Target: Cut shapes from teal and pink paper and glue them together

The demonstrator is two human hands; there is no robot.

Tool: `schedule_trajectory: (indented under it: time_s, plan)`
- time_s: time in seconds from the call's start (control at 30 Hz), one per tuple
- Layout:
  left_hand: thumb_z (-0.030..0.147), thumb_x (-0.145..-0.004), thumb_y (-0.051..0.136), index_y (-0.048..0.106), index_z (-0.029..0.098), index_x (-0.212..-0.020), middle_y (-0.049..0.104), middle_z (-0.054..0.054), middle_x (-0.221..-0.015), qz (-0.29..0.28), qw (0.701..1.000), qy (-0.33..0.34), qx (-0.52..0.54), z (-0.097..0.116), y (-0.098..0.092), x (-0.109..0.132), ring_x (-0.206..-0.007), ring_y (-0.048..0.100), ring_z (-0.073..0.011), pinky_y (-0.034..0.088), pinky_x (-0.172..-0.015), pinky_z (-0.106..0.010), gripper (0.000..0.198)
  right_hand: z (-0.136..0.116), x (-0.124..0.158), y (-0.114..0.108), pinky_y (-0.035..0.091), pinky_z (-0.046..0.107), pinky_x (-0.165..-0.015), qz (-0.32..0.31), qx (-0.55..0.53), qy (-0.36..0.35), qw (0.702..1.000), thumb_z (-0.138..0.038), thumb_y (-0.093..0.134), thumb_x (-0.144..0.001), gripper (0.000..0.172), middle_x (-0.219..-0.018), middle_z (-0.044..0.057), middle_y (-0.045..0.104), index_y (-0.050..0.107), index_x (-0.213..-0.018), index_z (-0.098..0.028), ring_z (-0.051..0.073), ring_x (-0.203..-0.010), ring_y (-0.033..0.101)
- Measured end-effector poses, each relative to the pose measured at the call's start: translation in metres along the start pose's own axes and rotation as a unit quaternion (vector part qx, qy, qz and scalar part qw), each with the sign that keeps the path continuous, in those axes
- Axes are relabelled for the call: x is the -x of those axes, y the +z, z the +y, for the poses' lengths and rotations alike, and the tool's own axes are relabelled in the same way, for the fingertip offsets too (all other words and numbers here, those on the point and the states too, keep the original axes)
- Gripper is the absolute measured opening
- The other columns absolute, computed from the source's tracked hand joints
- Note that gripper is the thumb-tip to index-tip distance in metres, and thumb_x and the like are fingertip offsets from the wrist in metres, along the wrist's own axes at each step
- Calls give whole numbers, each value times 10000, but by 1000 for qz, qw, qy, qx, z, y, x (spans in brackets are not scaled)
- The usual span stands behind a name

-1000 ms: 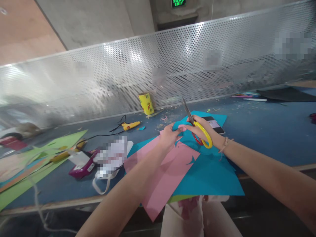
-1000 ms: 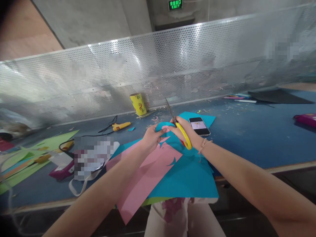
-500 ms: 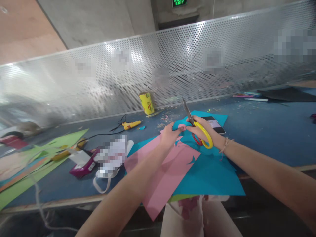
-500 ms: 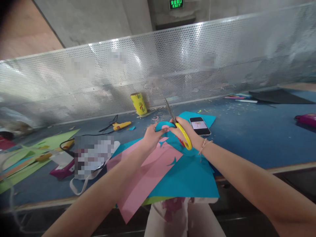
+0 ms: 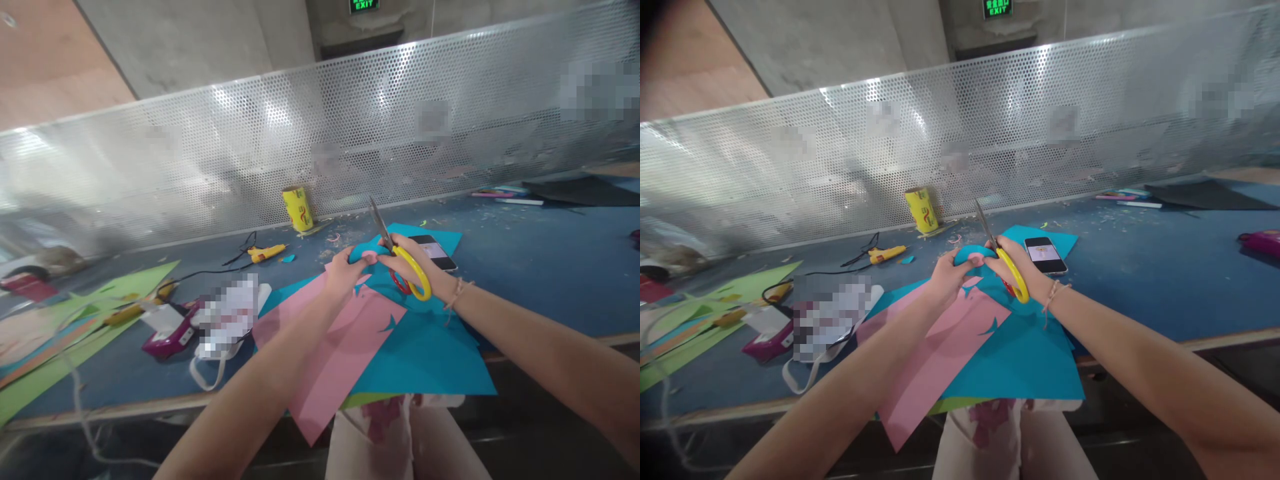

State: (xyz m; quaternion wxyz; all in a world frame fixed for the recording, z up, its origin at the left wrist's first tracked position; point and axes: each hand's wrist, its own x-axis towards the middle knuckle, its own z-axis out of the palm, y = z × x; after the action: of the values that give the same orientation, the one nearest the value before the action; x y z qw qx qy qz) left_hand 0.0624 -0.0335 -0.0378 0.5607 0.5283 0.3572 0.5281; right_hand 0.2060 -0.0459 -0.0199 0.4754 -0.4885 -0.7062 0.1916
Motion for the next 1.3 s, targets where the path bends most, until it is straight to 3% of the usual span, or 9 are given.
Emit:
schedule_trajectory:
  time_s: [0.43,0.87,1.3]
  plan:
    - [283,-575,735,640,133,-733,652,-44,-699,2,1000,-5,-10,3,-3,-1,-667,598,-147,489,-716,-318,237,-2,1,-1,384,265,-478,-6,-9,15,1000,-282,549,-673,152,-635,-18,533,470,-777,-204,132,-511,491]
    - [267,-540,767,644,122,-708,646,-40,-652,-23,998,-46,45,6,-3,0,-622,602,-151,494,-679,-331,253,0,0,-3,429,297,-556,1,-11,1,1000,-275,564,-675,139,-716,15,583,493,-767,-201,175,-631,547]
    - [233,-529,773,668,116,-723,658,-38,-681,-4,998,-31,53,4,-4,0,-627,586,-122,483,-671,-287,249,-1,-1,-1,427,299,-594,-2,-26,-14,1000,-327,596,-683,179,-736,29,585,493,-732,-189,183,-679,552]
